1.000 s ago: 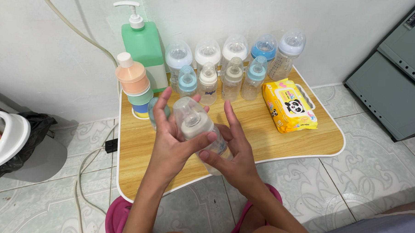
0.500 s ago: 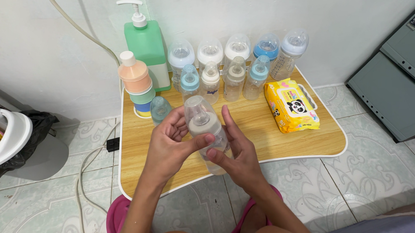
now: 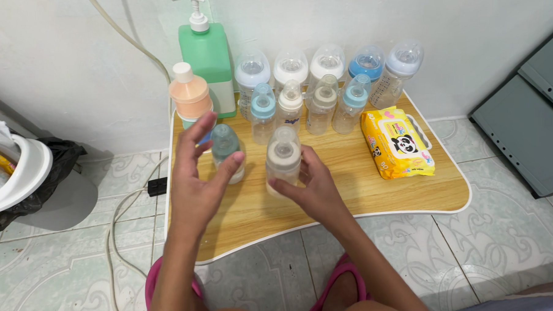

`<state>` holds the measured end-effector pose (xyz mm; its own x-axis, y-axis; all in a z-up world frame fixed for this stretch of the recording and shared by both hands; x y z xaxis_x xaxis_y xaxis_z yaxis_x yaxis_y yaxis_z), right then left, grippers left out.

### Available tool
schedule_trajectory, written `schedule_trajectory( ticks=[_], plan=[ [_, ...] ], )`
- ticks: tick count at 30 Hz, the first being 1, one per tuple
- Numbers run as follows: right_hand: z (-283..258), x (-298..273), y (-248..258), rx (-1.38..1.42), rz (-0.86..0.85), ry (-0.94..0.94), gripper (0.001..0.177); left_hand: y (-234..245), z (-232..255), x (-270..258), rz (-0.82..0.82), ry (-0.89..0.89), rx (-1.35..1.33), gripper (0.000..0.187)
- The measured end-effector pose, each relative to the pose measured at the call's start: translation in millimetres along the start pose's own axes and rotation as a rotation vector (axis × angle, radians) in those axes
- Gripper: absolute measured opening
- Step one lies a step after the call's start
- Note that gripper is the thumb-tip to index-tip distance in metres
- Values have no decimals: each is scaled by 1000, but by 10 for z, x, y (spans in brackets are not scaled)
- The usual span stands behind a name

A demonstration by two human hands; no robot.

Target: The person sits on the floor and handles several baby bottles and stacked containers on a small table. They open and close bottle caps, stack colorful containers, and repeatedly attach and detach bottle tops and nipples.

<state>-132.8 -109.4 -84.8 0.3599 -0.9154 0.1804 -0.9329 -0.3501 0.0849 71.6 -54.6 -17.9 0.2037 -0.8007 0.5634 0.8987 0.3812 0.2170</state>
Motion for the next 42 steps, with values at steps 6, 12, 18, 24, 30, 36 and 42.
schedule_trajectory(
  ticks=[6,12,18,24,30,36,42],
  plan=[
    [246,361,-143,70,-41,-5,60,8,-507,62,-103,2,168,116],
    [392,534,-213,14,0,7,60,-124,-908,114,-263,332,98,134],
    [516,588,-193,-69,24,-93,62,-143,-1010,133,-288,392,150,130],
    [481,572,-148,-128,-58,5,76,-139,-920,132,-230,263,98,138],
    [413,517,190,-234,9,-46,86,-59,-613,219,-57,77,96,129],
    [231,602,832,-237,226,57,56,-145,-141,361,4,-86,96,101],
    [-92,670,1519,-423,483,173,39,-651,314,537,-63,-274,148,82]
  ],
)
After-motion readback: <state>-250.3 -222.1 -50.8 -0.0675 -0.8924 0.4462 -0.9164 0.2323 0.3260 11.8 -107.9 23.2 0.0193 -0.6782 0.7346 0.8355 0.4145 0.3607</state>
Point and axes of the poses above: each hand's wrist, its own x-axis towards the middle knuckle, its own y-axis out of the back of the hand, z = x × y, the point moved 5 cm from there along x, towards the middle knuckle, and after that the axes turned 3 degrees about -x, right-handed, at the moved point
